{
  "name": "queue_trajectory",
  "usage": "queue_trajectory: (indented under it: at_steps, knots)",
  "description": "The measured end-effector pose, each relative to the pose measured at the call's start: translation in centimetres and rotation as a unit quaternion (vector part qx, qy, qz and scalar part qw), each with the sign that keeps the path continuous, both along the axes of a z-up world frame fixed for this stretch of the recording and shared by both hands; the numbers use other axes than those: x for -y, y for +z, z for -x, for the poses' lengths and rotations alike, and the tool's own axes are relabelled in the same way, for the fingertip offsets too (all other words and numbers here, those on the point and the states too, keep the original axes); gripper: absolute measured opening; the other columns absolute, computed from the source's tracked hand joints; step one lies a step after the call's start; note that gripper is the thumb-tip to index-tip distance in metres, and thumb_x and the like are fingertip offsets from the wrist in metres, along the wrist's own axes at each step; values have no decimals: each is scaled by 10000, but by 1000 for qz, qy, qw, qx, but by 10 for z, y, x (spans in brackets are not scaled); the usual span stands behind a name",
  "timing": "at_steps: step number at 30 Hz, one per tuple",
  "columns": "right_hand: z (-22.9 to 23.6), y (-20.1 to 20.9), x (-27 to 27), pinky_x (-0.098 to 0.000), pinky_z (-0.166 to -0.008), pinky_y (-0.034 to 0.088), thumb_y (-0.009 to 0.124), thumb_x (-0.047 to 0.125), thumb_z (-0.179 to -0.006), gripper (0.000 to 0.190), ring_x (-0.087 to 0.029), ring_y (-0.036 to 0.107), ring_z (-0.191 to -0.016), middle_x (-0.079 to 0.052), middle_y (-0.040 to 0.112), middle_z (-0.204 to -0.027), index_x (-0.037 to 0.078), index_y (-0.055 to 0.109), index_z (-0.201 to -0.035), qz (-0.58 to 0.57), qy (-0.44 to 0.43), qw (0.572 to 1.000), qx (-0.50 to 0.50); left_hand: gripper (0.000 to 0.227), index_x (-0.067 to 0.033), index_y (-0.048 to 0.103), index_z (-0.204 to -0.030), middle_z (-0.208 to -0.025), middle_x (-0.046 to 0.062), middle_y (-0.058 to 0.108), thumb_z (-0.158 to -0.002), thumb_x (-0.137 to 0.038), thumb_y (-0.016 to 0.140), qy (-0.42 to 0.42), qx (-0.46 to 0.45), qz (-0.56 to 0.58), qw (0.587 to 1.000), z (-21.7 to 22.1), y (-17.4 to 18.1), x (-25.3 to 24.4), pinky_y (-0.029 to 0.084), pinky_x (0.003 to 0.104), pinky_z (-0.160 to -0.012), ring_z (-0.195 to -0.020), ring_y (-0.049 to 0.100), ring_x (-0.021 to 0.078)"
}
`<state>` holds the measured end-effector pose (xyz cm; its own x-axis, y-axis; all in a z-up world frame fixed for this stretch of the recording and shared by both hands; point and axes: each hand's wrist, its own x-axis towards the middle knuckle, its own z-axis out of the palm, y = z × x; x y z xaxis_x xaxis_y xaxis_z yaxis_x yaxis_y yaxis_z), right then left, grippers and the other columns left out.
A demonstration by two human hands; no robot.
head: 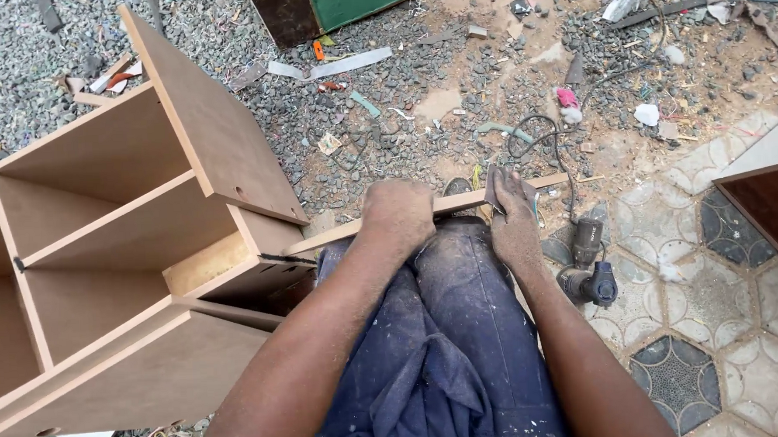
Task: Sanding the edges of a wooden board manually with sandpaper.
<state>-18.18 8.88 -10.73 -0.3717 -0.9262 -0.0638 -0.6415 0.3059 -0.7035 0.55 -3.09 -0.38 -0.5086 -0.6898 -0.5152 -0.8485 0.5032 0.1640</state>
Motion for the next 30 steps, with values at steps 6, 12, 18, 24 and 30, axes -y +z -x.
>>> queue_trajectory:
  at_steps: [6,12,18,24,30]
  knots:
    - [-31,48,-14,-485,-1264,164,580,112,-925,582,-340,308,-1515,-150,447,-1587,126,507,-1503,6,-1,1000,25,190,-78,790,-1006,-827,99,772,-938,-173,640,-26,39,23,999,32,-16,-8,587,363,-594,-687,708,191]
    - [24,3,-33,-479,-1240,288,553,-27,-898,556,-388,420,-1438,-188,556,-1487,97,581,-1439,31,-6,999,-42,244,-156,803,-996,-907,24,785,-860,-211,609,51,7,-11,999,31,-30,-9,658,501,-783,-982,766,272]
    - [-13,27,-26,-438,-1173,415,547,-90,-851,538,-341,586,-1309,-112,717,-1294,169,709,-1294,108,12,994,17,277,-172,815,-885,-835,17,796,-885,-135,541,1,5,58,998,21,-30,-21,657,451,-703,-899,783,249]
    - [-12,-4,-24,-442,-1219,328,481,-47,-909,551,-335,524,-1369,-126,640,-1402,177,651,-1383,24,-27,999,-24,301,-65,805,-874,-816,102,784,-894,-142,514,81,-16,4,997,19,-32,-12,649,506,-714,-860,779,320]
    - [11,-6,-34,-422,-1187,411,530,-28,-862,614,-302,519,-1369,-76,597,-1467,222,615,-1416,30,-45,997,-60,285,-40,800,-906,-780,117,773,-907,-169,546,102,-23,-8,994,19,-31,-12,640,519,-681,-841,773,343]
